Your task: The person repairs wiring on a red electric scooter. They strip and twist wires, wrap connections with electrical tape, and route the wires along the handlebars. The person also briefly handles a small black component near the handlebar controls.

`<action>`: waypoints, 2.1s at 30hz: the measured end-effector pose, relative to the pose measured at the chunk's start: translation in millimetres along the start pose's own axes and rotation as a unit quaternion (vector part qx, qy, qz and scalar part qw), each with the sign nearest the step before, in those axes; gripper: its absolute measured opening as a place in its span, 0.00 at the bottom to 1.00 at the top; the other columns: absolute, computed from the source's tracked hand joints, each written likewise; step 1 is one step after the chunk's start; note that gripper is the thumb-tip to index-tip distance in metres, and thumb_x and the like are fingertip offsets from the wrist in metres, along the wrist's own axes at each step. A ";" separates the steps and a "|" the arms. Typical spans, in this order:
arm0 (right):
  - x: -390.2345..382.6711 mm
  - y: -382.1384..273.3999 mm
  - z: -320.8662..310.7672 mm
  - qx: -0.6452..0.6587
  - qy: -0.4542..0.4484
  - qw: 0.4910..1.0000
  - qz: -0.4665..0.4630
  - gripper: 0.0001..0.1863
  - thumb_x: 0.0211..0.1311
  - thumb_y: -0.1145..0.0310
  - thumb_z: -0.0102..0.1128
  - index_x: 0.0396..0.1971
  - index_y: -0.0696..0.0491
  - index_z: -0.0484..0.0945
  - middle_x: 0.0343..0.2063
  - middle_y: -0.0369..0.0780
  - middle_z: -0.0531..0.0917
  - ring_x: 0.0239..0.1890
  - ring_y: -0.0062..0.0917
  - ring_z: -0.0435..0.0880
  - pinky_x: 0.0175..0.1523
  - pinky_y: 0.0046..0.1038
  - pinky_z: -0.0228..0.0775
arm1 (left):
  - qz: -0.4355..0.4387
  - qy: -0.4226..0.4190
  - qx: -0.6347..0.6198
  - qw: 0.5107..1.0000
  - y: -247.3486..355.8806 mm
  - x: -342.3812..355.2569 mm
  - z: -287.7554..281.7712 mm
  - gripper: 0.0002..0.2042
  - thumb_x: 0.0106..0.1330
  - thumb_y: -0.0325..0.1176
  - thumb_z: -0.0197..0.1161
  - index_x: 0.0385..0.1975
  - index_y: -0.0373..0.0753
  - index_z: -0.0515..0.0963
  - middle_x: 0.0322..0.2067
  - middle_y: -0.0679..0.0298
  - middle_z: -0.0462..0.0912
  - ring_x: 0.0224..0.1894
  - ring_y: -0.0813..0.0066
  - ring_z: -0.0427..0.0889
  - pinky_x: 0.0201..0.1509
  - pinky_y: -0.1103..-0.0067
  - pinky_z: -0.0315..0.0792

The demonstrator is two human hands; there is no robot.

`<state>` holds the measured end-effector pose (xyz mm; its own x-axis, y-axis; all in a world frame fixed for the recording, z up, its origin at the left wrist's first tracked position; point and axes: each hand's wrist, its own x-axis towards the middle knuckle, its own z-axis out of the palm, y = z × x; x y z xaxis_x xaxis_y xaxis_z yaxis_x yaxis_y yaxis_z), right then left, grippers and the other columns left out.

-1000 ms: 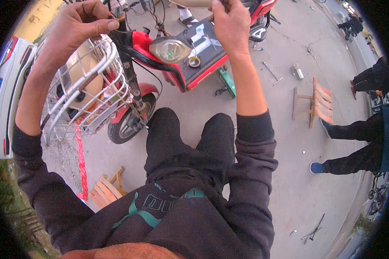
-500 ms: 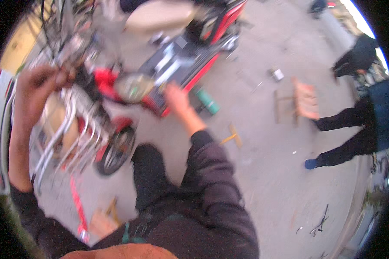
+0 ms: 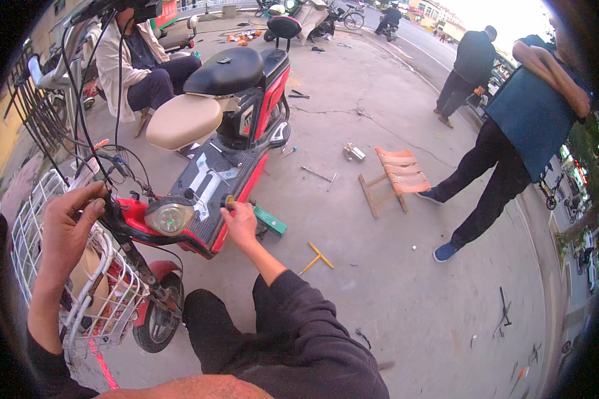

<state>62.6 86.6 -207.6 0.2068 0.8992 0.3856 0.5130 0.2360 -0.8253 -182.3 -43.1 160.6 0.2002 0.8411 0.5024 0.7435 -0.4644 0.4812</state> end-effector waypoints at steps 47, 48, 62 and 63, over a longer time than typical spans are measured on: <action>-35.5 -280.6 -129.4 0.355 -0.035 0.930 -0.092 0.07 0.78 0.69 0.54 0.42 0.59 0.73 0.31 0.35 0.77 0.31 0.13 0.76 0.35 0.20 0.74 | 0.109 -0.226 -0.011 0.968 52.9 -20.2 -11.4 0.08 0.65 0.28 0.68 0.36 0.30 0.80 0.62 0.50 0.73 0.63 0.50 0.75 0.68 0.64 0.68; -28.1 -277.5 -132.8 0.381 -0.041 0.920 -0.079 0.08 0.77 0.68 0.54 0.41 0.58 0.74 0.30 0.35 0.77 0.31 0.13 0.76 0.36 0.21 0.74 | 0.107 -0.218 -0.003 0.970 57.9 -22.6 -16.4 0.07 0.66 0.28 0.68 0.37 0.30 0.81 0.63 0.49 0.72 0.64 0.49 0.74 0.68 0.64 0.67; -9.6 -148.3 -144.0 0.521 -0.076 0.836 0.157 0.10 0.76 0.68 0.57 0.42 0.61 0.78 0.29 0.37 0.80 0.31 0.22 0.81 0.40 0.29 0.84 | -0.014 -0.321 -0.180 0.930 76.2 -117.8 -25.1 0.14 0.67 0.38 0.69 0.46 0.36 0.81 0.54 0.48 0.78 0.51 0.56 0.81 0.58 0.67 0.73; -14.8 -138.5 -143.2 0.497 -0.078 0.843 0.192 0.11 0.76 0.68 0.58 0.42 0.62 0.78 0.28 0.38 0.79 0.30 0.23 0.81 0.40 0.29 0.84 | -0.032 -0.302 -0.222 0.927 68.6 -129.6 -16.7 0.14 0.68 0.37 0.69 0.47 0.35 0.80 0.55 0.48 0.78 0.50 0.58 0.81 0.57 0.68 0.74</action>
<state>107.7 -12.1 -40.0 0.0470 0.9987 0.0173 -0.5345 0.0398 -0.8442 -168.0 -188.5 140.5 0.5856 0.8099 0.0337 0.4572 -0.3643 0.8113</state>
